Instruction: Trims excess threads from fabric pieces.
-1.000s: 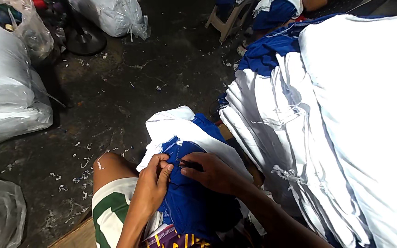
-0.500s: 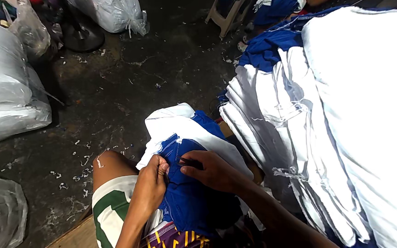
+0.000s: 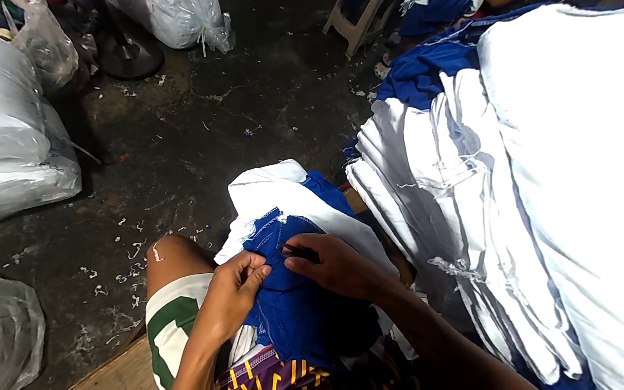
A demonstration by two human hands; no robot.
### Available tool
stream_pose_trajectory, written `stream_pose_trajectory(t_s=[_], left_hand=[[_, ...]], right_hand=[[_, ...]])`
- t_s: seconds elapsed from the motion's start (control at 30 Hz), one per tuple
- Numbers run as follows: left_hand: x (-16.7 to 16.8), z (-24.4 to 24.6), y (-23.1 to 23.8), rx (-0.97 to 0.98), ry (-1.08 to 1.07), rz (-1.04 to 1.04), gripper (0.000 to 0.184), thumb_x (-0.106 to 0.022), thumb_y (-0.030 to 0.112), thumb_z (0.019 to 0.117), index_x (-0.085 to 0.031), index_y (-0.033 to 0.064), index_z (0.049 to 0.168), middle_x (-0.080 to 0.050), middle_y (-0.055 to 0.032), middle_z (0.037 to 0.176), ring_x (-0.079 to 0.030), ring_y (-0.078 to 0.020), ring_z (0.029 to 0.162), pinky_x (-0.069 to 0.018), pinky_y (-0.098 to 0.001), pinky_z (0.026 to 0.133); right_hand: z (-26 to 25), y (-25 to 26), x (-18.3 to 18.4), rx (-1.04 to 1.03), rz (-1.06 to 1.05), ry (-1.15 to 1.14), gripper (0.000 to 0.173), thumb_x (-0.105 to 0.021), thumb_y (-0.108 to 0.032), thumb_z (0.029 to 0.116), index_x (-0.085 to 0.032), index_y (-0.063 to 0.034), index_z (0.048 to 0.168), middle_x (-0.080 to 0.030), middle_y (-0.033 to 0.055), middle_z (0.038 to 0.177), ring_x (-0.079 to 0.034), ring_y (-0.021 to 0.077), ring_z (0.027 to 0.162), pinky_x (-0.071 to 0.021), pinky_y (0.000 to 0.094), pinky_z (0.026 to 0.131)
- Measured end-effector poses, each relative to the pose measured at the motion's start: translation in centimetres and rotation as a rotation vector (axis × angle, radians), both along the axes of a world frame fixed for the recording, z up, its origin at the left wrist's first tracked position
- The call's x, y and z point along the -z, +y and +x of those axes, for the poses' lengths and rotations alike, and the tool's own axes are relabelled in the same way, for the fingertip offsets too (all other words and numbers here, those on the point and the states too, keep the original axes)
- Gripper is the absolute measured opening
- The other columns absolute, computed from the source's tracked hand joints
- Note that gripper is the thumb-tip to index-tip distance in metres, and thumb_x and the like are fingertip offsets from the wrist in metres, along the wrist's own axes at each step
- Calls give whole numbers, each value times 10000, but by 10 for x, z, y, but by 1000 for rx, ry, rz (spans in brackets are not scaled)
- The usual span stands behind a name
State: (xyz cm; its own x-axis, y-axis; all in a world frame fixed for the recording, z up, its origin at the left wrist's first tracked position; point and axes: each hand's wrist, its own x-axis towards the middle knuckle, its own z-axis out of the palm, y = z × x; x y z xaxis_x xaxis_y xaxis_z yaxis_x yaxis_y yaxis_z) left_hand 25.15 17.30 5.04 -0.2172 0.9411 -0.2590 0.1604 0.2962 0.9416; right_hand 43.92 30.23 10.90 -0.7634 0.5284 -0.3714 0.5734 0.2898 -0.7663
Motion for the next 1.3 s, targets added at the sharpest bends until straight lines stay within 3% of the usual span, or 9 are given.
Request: stream_pose_trajectory(t_s=[0.17, 0.33, 0.47, 0.6, 0.77, 0.87, 0.93, 1.07, 1.3], left_hand=[[-2, 5, 0, -117, 1, -9, 280, -522, 168, 1052, -671, 103, 824, -648, 26, 615, -613, -76, 547, -510, -242, 540], [1, 1, -2, -108, -12, -22, 291, -427, 155, 1081, -610, 97, 862, -675, 32, 655, -648, -72, 586, -547, -242, 593], [-3, -1, -3, -105, -41, -40, 269, -408, 154, 1087, -585, 95, 893, -688, 28, 677, -666, -66, 611, -559, -234, 621], [-5, -1, -6, -119, -62, -26, 273, -396, 150, 1088, -589, 93, 904, -698, 17, 703, -681, -76, 639, -574, -238, 648], [-3, 0, -10, -190, -159, -10, 259, -437, 161, 1079, -617, 77, 913, -711, -20, 731, -691, -119, 661, -581, -266, 662], [-1, 3, -10, -205, -222, 11, 117, -554, 180, 1029, -596, 70, 1026, -677, -27, 747, -666, -118, 655, -558, -247, 621], [0, 4, -9, -192, -204, 2, 135, -617, 184, 993, -610, 73, 1070, -664, -10, 757, -657, -103, 649, -557, -231, 603], [1, 5, -7, -191, -101, 11, 158, -566, 150, 1022, -673, 92, 921, -671, 10, 673, -629, -83, 595, -508, -213, 563], [0, 5, -11, -159, -42, 31, 182, -485, 148, 1047, -606, 114, 916, -677, 42, 709, -650, -63, 653, -531, -215, 623]], right_hand=[[-3, 6, -9, -21, 185, 89, 249, -592, -316, 1036, -704, -101, 1091, -641, -13, 854, -590, 51, 712, -510, 221, 636], [-10, 0, -17, -161, 324, 98, 310, -600, -382, 1020, -710, -105, 1103, -655, 4, 919, -639, 96, 776, -556, 297, 662], [-16, -9, -15, -354, 530, 23, 285, -612, -379, 1003, -724, -122, 1055, -635, 14, 856, -641, 131, 689, -520, 307, 547], [-24, -11, -5, -410, 711, -17, 243, -642, -353, 986, -714, -123, 954, -593, 8, 780, -606, 140, 631, -479, 291, 493], [-26, -10, 0, -389, 703, 12, 235, -639, -349, 983, -721, -133, 944, -592, -2, 770, -601, 124, 623, -472, 282, 489], [-22, -8, 1, -366, 655, 9, 242, -628, -361, 992, -729, -142, 971, -612, -6, 799, -619, 115, 644, -493, 282, 505], [-20, -8, 2, -345, 647, 6, 241, -629, -360, 987, -730, -141, 970, -612, -8, 797, -616, 115, 638, -488, 284, 501], [-21, -10, 2, -298, 694, -17, 240, -639, -360, 982, -733, -142, 948, -620, -6, 790, -622, 125, 629, -490, 294, 490], [-30, -17, 2, -342, 768, -72, 205, -675, -311, 959, -721, -125, 887, -596, 13, 749, -605, 150, 609, -464, 295, 473]])
